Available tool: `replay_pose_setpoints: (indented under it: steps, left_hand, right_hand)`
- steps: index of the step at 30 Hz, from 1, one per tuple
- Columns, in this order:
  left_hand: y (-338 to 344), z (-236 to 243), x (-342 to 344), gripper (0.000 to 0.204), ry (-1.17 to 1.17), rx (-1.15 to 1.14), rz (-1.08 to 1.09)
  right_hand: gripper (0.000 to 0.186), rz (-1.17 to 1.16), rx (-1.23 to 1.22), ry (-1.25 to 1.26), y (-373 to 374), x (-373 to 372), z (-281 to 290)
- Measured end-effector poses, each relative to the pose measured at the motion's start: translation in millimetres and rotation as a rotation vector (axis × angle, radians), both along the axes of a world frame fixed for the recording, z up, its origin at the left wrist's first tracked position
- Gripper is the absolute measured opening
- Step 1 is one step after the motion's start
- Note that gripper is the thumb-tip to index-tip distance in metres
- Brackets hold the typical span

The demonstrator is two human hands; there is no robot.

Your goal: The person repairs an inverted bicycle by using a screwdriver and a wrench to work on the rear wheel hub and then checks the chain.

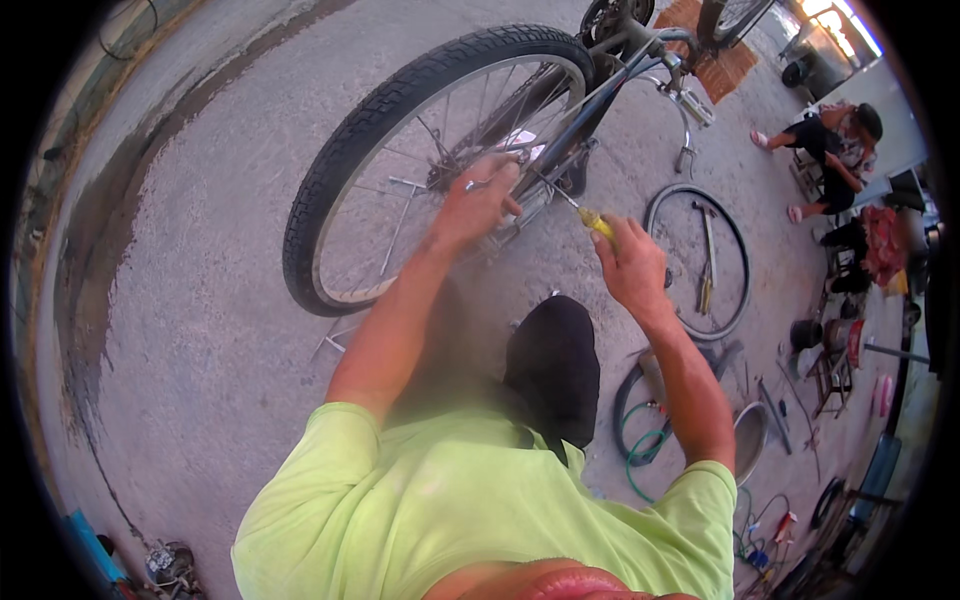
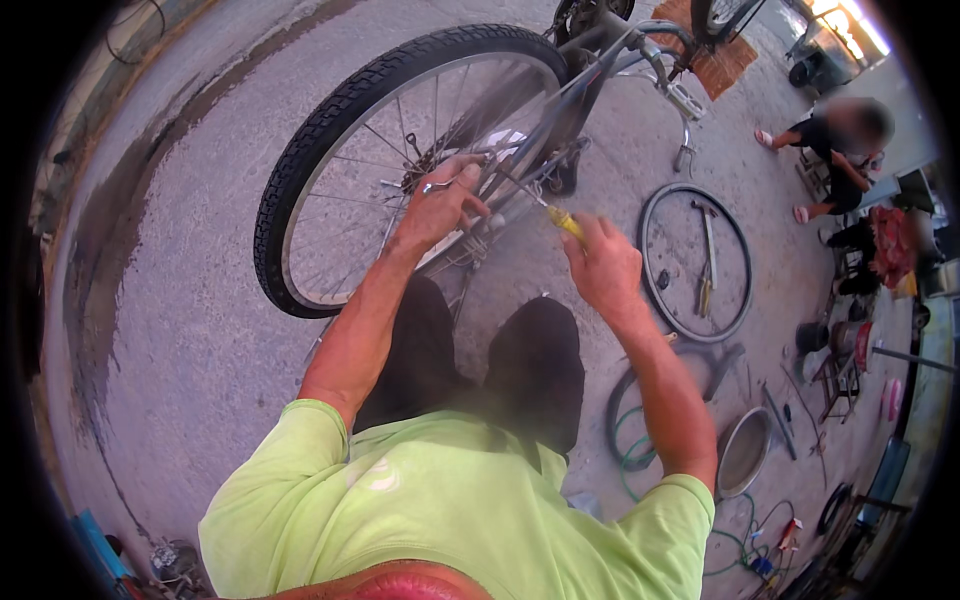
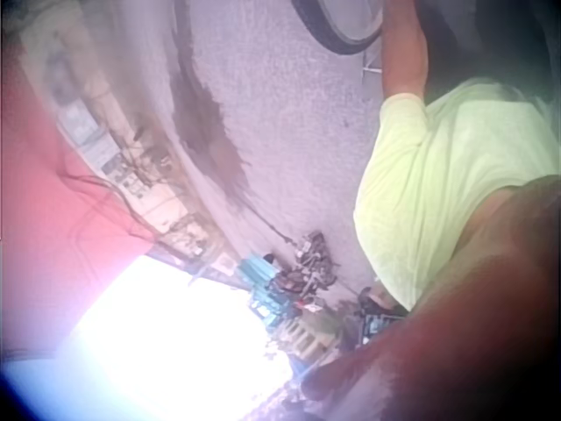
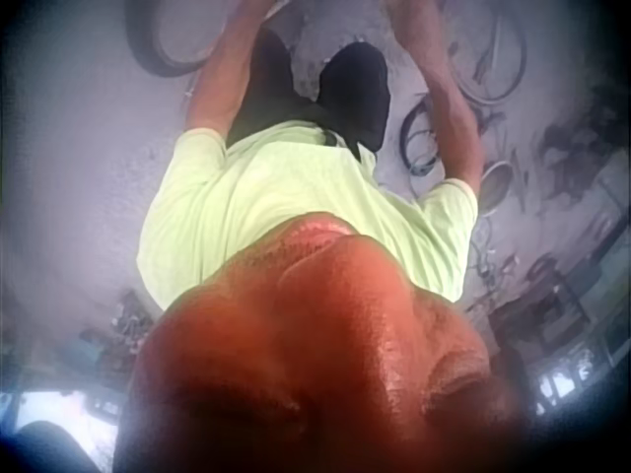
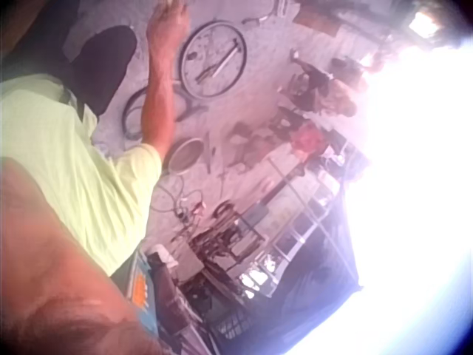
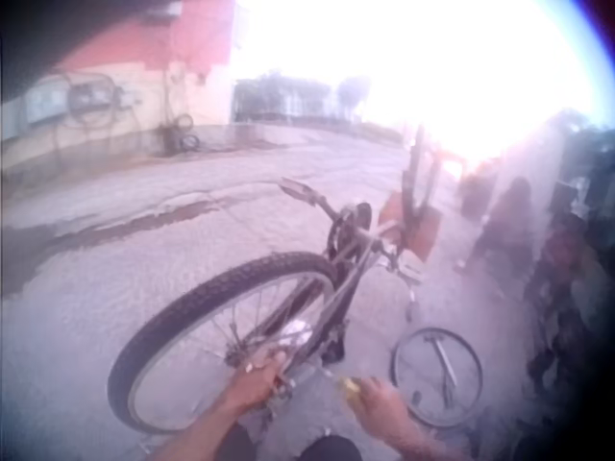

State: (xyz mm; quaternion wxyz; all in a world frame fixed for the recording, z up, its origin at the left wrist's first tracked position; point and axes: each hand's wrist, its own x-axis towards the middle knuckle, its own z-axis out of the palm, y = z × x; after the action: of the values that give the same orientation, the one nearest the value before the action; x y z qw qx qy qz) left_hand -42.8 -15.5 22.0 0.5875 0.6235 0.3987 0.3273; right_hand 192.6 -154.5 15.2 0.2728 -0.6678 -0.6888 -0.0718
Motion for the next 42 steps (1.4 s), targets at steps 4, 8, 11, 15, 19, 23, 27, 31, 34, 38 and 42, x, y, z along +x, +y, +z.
replay_pose_setpoints:
  steps: [4, 8, 11, 15, 19, 23, 27, 31, 34, 38, 42]
  left_hand:
    - [-3, 0, 1, 0.05, -0.025, 0.001, 0.022]
    - [-2, 3, 0, 0.05, -0.008, -0.012, 0.023]
    - [-3, 5, -2, 0.05, 0.005, -0.005, 0.015]
    - [-3, 5, -2, 0.048, 0.025, -0.015, 0.001]
    - [-2, 0, 0, 0.048, -0.025, 0.012, 0.023]
    - [-1, 1, -2, 0.049, -0.018, -0.001, -0.005]
    - [-1, 5, -1, 0.049, -0.034, -0.004, -0.001]
    - [-3, 0, -1, 0.049, -0.025, -0.002, 0.006]
    - [-1, 0, -2, 0.049, -0.031, 0.001, 0.005]
    - [-2, 6, -2, 0.049, -0.018, -0.016, -0.002]
    - [-1, -2, -1, 0.051, -0.042, -0.002, -0.002]
  right_hand:
    - [0.04, -0.119, -0.754, 0.988, 9, 12, 4]
    - [0.039, -0.108, -0.839, 1.217, 14, 15, 20]
    - [0.037, -0.046, -0.496, 0.733, 5, 2, 11]
    - [0.037, -0.101, -0.411, 0.53, 5, 4, 6]
    - [0.037, -0.151, -0.874, 1.408, 18, 22, 5]
    - [0.038, -0.096, -0.534, 0.791, 9, 7, -1]
    - [0.041, 0.003, -0.076, 0.125, 9, 5, -10]
    - [0.037, -0.099, -0.888, 1.334, 15, 13, 18]
    - [0.038, -0.068, -0.752, 1.096, 15, 6, 20]
    - [0.043, 0.005, -0.292, 0.393, 9, 4, 2]
    - [0.042, -0.054, -0.737, 1.142, 14, 11, 12]
